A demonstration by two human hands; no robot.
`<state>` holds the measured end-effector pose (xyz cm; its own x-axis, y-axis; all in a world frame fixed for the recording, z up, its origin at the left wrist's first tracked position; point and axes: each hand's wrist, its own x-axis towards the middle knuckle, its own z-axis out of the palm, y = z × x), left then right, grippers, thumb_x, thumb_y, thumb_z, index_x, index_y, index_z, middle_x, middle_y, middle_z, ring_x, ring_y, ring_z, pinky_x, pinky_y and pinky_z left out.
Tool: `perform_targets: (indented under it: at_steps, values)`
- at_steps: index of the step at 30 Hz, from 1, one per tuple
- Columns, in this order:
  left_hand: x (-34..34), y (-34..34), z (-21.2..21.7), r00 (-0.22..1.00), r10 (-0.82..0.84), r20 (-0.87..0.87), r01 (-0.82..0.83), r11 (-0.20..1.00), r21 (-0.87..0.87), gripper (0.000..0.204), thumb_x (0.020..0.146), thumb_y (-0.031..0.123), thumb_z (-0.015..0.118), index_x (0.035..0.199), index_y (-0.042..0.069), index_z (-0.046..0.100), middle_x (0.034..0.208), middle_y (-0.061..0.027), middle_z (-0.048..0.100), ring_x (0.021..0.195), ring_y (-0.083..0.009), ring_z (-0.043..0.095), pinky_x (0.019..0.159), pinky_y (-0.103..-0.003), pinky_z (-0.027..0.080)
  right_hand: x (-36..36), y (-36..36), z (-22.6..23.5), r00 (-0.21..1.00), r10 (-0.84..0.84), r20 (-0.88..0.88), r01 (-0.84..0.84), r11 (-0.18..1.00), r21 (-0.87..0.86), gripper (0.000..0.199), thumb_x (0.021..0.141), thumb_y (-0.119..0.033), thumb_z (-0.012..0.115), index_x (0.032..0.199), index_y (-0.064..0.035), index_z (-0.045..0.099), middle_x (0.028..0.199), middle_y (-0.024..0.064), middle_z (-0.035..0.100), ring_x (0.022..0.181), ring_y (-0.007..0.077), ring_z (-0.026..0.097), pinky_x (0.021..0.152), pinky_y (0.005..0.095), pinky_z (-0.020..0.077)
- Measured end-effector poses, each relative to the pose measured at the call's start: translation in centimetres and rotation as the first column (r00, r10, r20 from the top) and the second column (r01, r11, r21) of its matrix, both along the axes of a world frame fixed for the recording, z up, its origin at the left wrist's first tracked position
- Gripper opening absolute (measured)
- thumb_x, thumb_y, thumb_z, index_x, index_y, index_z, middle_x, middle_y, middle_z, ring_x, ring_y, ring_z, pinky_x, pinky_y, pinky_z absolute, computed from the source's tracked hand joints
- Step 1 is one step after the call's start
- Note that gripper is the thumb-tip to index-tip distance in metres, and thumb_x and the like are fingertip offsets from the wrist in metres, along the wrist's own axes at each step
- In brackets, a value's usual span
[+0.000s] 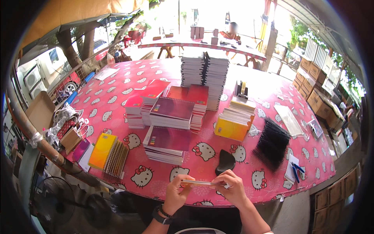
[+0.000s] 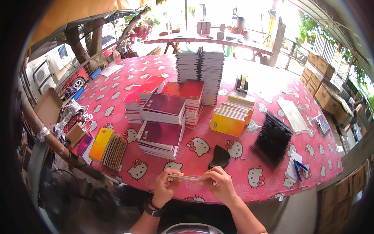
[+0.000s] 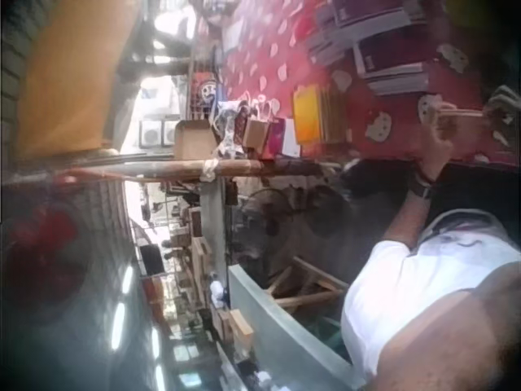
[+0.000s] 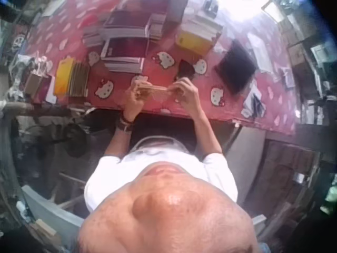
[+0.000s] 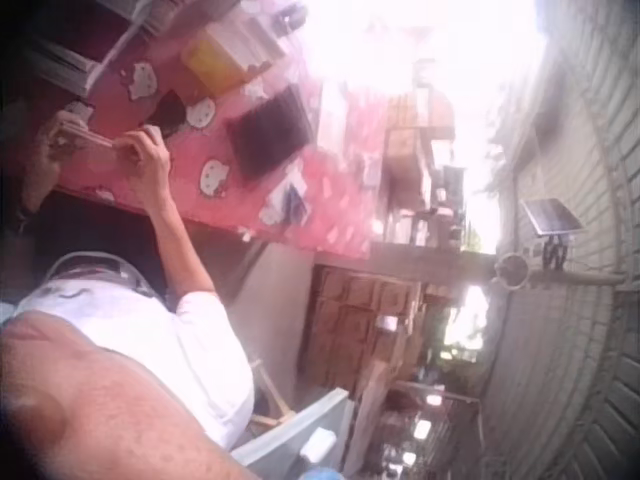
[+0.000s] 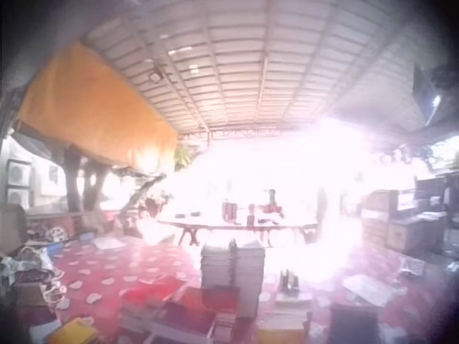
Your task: The person inserts a spiral binding through the punched holes of a notebook cover and pages by hand, then crimps the ends of the wire.
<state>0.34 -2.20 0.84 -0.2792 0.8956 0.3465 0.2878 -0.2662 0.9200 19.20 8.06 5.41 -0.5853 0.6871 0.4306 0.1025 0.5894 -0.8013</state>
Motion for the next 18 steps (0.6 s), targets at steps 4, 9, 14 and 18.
perform_targets:
  at_steps: [4, 9, 14, 18]
  values:
    - [0.8, 0.5, -5.1, 0.960, 0.062, 0.273, -0.056, 0.998, -0.029, 0.037, 0.081, 0.002, 0.068, 0.112, 0.003, 0.050, 0.101, -0.0097, 0.058, 0.089, -0.0156, 0.059, 0.080, -0.027, 0.047, -0.7, -1.3, -3.7, 0.961, -0.064, -0.271, -0.115, 0.795, -0.596, 0.009, 0.089, -0.007, 0.064, 0.098, -0.0036, 0.061, 0.084, -0.0009, 0.060, 0.077, 0.0047, 0.056, 0.065, 0.0202, 0.0453]
    - [2.0, -0.4, -1.2, 0.946, 0.320, -0.048, -0.319, 0.948, 0.011, 0.045, 0.082, 0.008, 0.068, 0.123, 0.007, 0.049, 0.118, -0.0131, 0.054, 0.115, -0.0211, 0.050, 0.101, -0.038, 0.037, -3.0, -1.7, -5.3, 0.938, -0.175, -0.301, -0.004, 0.860, -0.511, 0.009, 0.090, -0.005, 0.062, 0.094, -0.0022, 0.054, 0.086, 0.0011, 0.058, 0.079, 0.0060, 0.055, 0.071, 0.0212, 0.0453]
    - [4.1, 0.4, 3.4, 0.686, 0.258, -0.680, -0.183, 0.966, 0.181, 0.040, 0.077, 0.003, 0.064, 0.116, 0.010, 0.061, 0.114, -0.0082, 0.059, 0.105, -0.0258, 0.055, 0.098, -0.043, 0.034, -1.6, -1.6, -5.1, 0.938, -0.119, -0.324, -0.060, 0.869, -0.491, 0.011, 0.084, 0.001, 0.065, 0.092, -0.0016, 0.058, 0.086, 0.0040, 0.058, 0.081, 0.0110, 0.058, 0.072, 0.0248, 0.0466]
    - [3.4, 1.1, 2.3, 0.761, 0.171, -0.626, -0.054, 0.978, 0.201, 0.031, 0.072, -0.001, 0.066, 0.099, 0.012, 0.069, 0.095, 0.0002, 0.065, 0.088, -0.0175, 0.061, 0.081, -0.035, 0.037, 3.5, 5.7, -2.8, 0.986, -0.167, -0.006, 0.166, 0.974, 0.152, 0.016, 0.075, 0.001, 0.070, 0.089, -0.0019, 0.063, 0.089, 0.0102, 0.061, 0.080, 0.0232, 0.060, 0.075, 0.0332, 0.0480]
